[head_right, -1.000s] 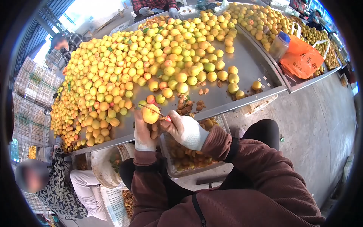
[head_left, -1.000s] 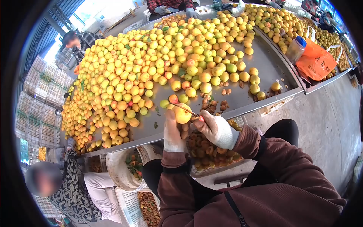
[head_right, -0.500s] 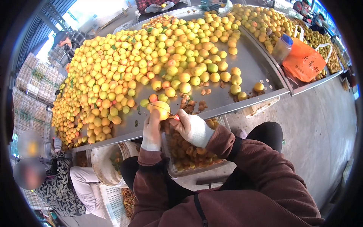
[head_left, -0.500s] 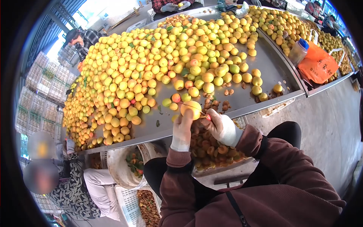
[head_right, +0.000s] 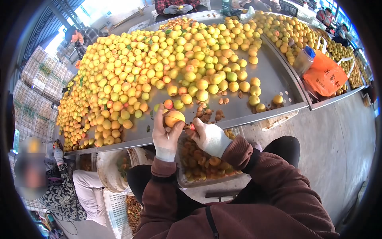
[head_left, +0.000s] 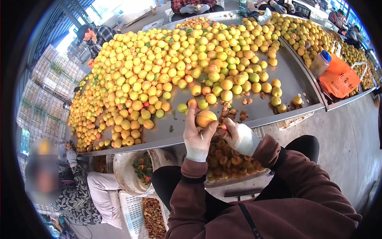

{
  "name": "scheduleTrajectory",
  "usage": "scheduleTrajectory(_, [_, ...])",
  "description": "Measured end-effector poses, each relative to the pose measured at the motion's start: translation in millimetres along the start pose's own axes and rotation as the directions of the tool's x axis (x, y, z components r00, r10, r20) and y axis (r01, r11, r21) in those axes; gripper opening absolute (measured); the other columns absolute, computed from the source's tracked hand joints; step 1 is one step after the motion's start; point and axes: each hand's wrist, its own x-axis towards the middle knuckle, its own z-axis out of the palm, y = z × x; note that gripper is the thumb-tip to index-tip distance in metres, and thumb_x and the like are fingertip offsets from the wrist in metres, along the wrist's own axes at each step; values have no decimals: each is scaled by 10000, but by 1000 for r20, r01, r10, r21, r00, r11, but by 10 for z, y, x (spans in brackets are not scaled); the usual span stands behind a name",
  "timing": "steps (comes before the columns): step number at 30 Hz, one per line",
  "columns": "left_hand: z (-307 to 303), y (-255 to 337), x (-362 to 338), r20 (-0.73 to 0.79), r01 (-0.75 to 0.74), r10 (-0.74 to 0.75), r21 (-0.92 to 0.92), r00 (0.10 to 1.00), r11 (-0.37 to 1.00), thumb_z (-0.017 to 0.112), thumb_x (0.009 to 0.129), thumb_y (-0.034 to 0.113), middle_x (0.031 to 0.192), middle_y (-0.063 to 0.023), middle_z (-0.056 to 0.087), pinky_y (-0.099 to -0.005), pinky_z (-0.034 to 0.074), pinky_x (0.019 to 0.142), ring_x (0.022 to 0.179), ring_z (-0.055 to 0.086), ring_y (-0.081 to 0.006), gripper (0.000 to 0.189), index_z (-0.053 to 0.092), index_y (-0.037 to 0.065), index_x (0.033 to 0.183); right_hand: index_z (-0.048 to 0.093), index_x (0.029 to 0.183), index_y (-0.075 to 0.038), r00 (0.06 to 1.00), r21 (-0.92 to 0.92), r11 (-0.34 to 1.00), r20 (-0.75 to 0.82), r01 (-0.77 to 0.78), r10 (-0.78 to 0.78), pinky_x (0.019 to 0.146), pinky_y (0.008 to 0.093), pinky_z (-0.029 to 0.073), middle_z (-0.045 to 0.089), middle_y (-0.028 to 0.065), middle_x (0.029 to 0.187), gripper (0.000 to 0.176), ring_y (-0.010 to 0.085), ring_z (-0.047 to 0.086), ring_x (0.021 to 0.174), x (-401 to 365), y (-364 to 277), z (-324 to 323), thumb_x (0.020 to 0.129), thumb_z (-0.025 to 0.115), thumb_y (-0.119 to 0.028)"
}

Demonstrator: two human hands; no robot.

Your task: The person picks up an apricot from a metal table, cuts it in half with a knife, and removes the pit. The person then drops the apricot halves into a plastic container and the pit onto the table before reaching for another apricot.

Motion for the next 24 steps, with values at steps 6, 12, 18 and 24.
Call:
scheduleTrajectory(6, [-62,-169,8,-96,113,-163,-393,982,912,738,798,-18,1180,-146,547,-294,556,812,1012,596,-205,943,134,14,1520,451,972,-34,999,-5,999,-32,38,-39,563,491,495,619,216,690,292,420,633,675,32,-120,-31,941,577,-296])
scheduleTrajectory(12, [-23,35,-11,-139,-96,135,261,981,961,775,748,-16,1199,-183,570,-308,567,799,1009,618,-199,1037,83,7,1520,472,1004,-36,999,-132,991,48,-7,14,599,484,505,630,229,718,293,425,642,720,63,-146,-76,919,591,-290])
scheduleTrajectory(18, [-133,-112,22,-130,166,-228,-370,965,914,689,872,89,1199,-155,557,-340,568,805,1003,615,-214,880,92,24,1516,538,996,-10,999,170,985,-39,-22,29,626,400,511,673,172,774,216,313,677,711,138,-109,-50,943,574,-216])
scheduleTrajectory(24, [164,-154,-60,1,141,-142,-136,990,981,443,1026,360,1190,-103,557,-292,478,890,1051,576,-171,494,406,22,1384,555,894,-13,939,233,965,-342,117,-31,660,398,477,574,181,779,279,360,605,753,277,-326,-264,841,666,-263])
